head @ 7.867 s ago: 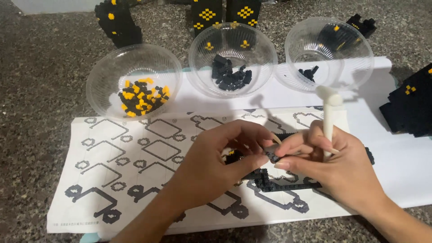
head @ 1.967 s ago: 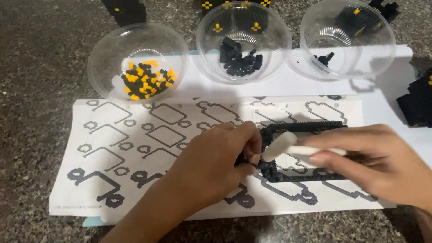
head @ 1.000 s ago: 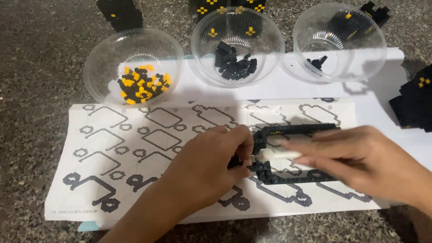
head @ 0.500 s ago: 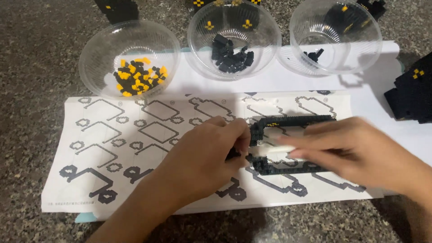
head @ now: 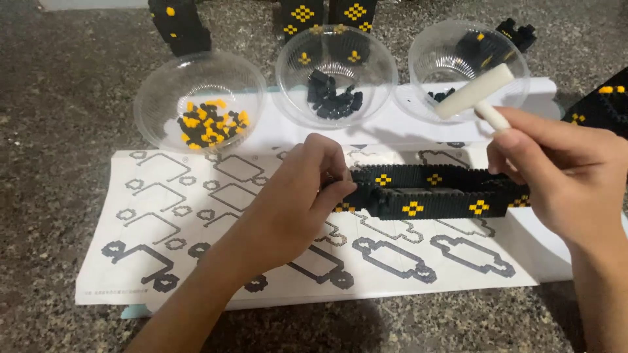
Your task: The person assembles a structure using small black and yellow plastic bricks, following a printed instruction sheet. They use a white plastic tool to press the bricks into place on the growing model.
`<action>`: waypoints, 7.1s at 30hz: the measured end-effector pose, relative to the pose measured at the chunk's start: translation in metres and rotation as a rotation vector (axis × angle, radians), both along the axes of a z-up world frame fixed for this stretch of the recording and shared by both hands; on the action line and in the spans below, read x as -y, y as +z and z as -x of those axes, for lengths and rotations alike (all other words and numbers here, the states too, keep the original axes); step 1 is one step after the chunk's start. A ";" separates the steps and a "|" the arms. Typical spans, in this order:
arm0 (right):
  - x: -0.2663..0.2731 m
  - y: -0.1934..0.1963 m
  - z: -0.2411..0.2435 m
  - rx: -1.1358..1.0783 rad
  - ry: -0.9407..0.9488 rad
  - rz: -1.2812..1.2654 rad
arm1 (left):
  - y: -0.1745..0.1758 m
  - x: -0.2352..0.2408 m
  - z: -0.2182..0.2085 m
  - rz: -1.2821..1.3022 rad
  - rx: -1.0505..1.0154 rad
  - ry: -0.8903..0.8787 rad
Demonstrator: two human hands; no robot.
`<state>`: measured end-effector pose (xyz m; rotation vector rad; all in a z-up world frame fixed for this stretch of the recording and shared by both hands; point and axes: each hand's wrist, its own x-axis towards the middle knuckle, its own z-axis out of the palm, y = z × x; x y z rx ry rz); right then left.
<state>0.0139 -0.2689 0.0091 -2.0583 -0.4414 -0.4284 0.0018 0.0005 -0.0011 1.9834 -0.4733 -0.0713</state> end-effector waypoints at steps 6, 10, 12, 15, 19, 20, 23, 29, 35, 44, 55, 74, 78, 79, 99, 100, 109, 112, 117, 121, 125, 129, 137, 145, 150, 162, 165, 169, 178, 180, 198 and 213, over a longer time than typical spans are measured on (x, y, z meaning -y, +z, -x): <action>-0.001 -0.003 -0.001 -0.027 0.027 0.026 | 0.003 -0.001 0.000 -0.026 -0.028 0.006; -0.007 0.002 0.003 -0.049 0.049 0.050 | 0.012 0.001 0.003 -0.115 -0.203 -0.056; -0.009 0.002 0.003 -0.045 0.044 0.093 | 0.013 0.004 0.005 -0.365 -0.267 -0.112; -0.013 0.006 0.006 -0.064 0.046 0.170 | 0.003 0.005 0.004 -0.406 -0.165 -0.130; -0.008 0.004 0.001 -0.031 0.120 0.364 | 0.000 0.005 0.005 -0.440 -0.185 -0.158; -0.006 0.002 -0.001 -0.116 0.187 0.389 | -0.003 0.005 0.005 -0.418 -0.131 -0.149; -0.020 0.006 0.003 -0.212 0.271 0.420 | -0.006 0.005 0.004 -0.385 -0.085 -0.139; -0.015 -0.009 -0.004 -0.225 0.357 0.446 | -0.007 0.004 0.005 -0.404 -0.099 -0.136; -0.014 0.002 0.000 -0.152 -0.007 0.138 | 0.001 0.001 0.009 -0.369 -0.069 -0.189; -0.019 0.001 -0.003 -0.261 -0.072 0.042 | -0.005 0.009 0.014 -0.354 -0.003 -0.243; -0.016 -0.001 -0.003 -0.301 -0.017 0.047 | -0.035 0.023 0.023 -0.292 0.406 -0.300; -0.025 0.006 -0.015 -0.713 -0.157 0.718 | -0.028 0.020 0.022 -0.450 0.735 -0.491; -0.022 0.003 -0.016 -0.675 -0.163 0.764 | -0.026 0.021 0.022 -0.446 0.793 -0.467; -0.022 0.003 -0.016 -0.677 -0.163 0.763 | -0.026 0.021 0.023 -0.446 0.792 -0.467; -0.022 0.004 -0.014 -0.530 -0.217 0.640 | -0.024 0.023 0.026 -0.385 0.816 -0.451; -0.022 0.003 -0.014 -0.530 -0.216 0.640 | -0.024 0.022 0.025 -0.386 0.816 -0.451; -0.021 0.004 -0.015 -0.555 -0.268 0.655 | -0.020 0.020 0.023 -0.435 0.849 -0.422; -0.021 0.005 -0.015 -0.548 -0.268 0.666 | -0.017 0.018 0.021 -0.420 0.779 -0.421; -0.023 0.006 -0.015 -0.570 -0.274 0.653 | -0.013 0.016 0.020 -0.511 0.736 -0.408; -0.022 0.006 -0.014 -0.548 -0.264 0.640 | -0.014 0.016 0.020 -0.533 0.712 -0.422; -0.024 0.007 -0.014 -0.570 -0.276 0.644 | -0.010 0.014 0.018 -0.519 0.670 -0.432; -0.022 0.007 -0.014 -0.551 -0.269 0.645 | -0.006 0.008 0.015 -0.470 0.539 -0.480; -0.024 0.007 -0.014 -0.568 -0.271 0.660 | -0.005 -0.003 0.006 -0.543 0.290 -0.399; -0.023 0.006 -0.014 -0.550 -0.251 0.669 | -0.009 -0.005 0.003 -0.598 0.224 -0.432; -0.020 0.003 -0.012 -0.448 -0.208 0.592 | -0.008 -0.007 0.002 -0.560 0.265 -0.429; -0.018 0.001 -0.012 -0.406 -0.236 0.602 | 0.004 -0.019 -0.003 -0.424 0.260 -0.367; -0.015 -0.004 -0.012 -0.374 -0.236 0.605 | 0.003 -0.030 -0.008 -0.391 0.355 -0.163; -0.014 -0.012 -0.017 -0.447 -0.252 0.585 | 0.026 -0.050 -0.020 -0.353 0.348 0.008; -0.024 0.010 -0.016 -0.581 -0.380 0.409 | 0.062 -0.030 -0.077 -0.601 0.060 0.300; -0.021 0.007 -0.017 -0.502 -0.417 0.340 | 0.040 -0.010 -0.101 -0.656 0.324 0.109; 0.004 -0.003 -0.037 -0.284 -0.501 0.134 | -0.010 0.188 -0.205 -0.662 0.016 -0.214; 0.020 -0.016 -0.047 -0.129 -0.462 0.085 | -0.039 0.153 -0.268 -0.456 0.568 -0.275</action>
